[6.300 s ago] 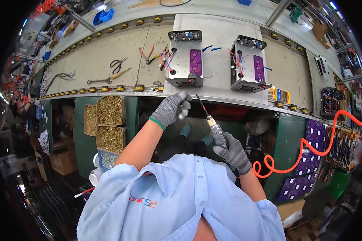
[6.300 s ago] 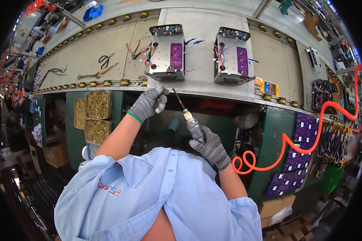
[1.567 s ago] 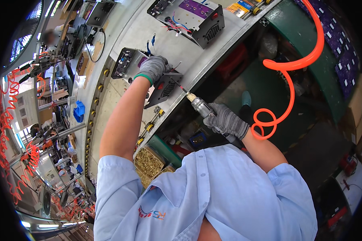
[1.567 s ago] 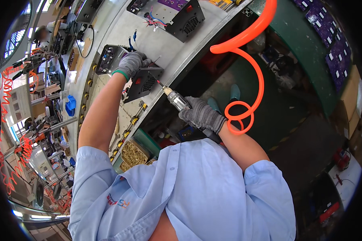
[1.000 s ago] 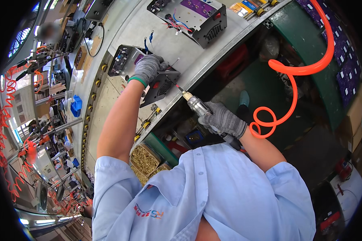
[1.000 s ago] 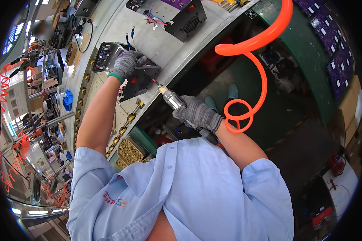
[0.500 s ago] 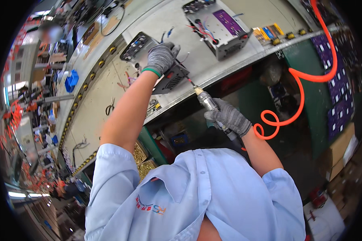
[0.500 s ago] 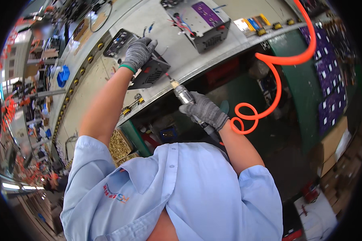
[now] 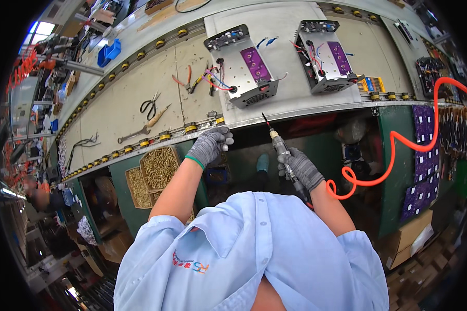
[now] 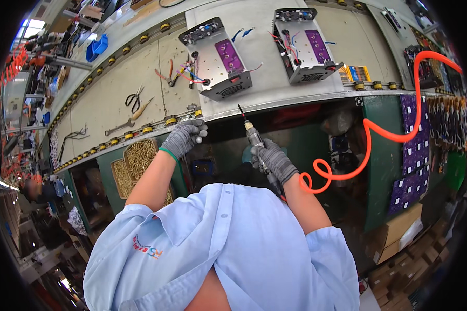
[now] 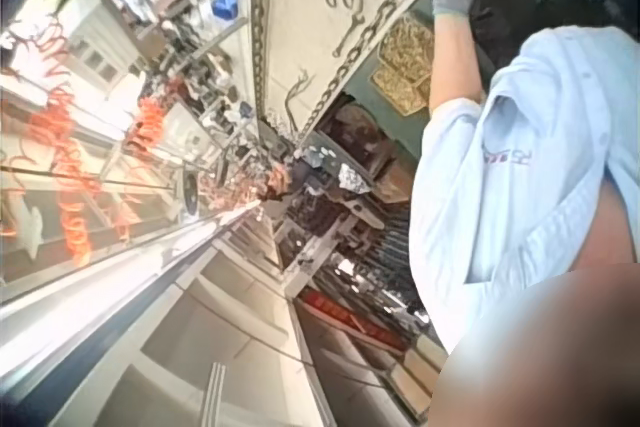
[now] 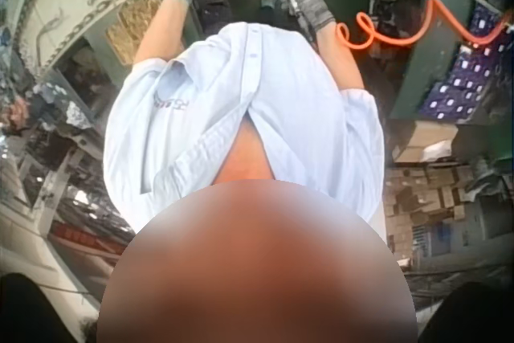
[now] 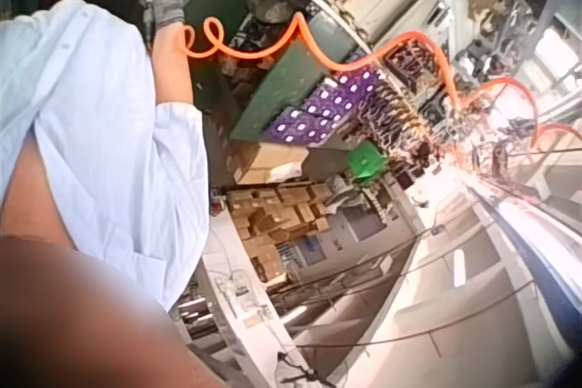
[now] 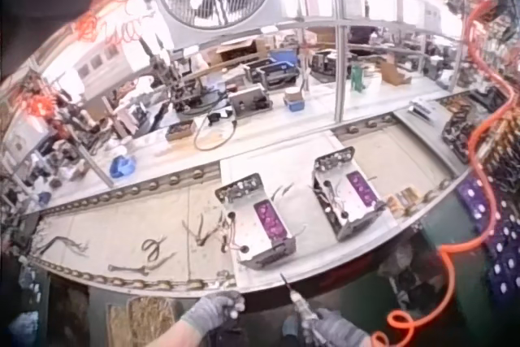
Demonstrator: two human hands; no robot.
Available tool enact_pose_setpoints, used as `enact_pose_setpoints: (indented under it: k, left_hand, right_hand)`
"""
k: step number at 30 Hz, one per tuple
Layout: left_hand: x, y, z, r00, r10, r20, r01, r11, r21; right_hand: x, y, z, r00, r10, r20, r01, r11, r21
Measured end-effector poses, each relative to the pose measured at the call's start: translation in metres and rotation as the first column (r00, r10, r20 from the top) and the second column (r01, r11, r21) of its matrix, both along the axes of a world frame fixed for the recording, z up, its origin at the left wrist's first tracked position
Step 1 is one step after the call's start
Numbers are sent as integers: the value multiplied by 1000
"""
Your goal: The operator is assembling internal components of a power electronics unit, including wiring and securing boards.
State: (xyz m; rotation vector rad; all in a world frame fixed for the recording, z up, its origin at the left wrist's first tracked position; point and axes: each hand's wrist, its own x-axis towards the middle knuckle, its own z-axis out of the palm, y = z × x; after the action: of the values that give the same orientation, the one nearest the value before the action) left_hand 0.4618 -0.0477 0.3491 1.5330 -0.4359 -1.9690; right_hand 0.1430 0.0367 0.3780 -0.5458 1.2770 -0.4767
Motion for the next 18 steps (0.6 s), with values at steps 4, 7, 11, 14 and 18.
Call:
enact_pose_setpoints:
  k: [4,7,11,14,18]
  left_hand:
    - [0,3,10,993,2,-115,-4,1000,-17]
    - [0,2,21,989,-18,-149,7,997,-74]
    - [14,7,13,960,-25,-280,10,998,-54]
    - [8,4,14,953,57,-298,-79,995,-62]
    - [12,-3,9,946,130,-298,-159,984,-76]
  right_hand:
    - [3,-2,-5,994,91,-61,-87,994,60]
    - [4,3,13,998,-13,56,11,999,47]
    - [12,15,32,996,92,9,-91,995,-37]
    - [17,21,43,986,162,-48,-166,982,-95]
    - [21,19,58,957,272,-101,-287,938,-195]
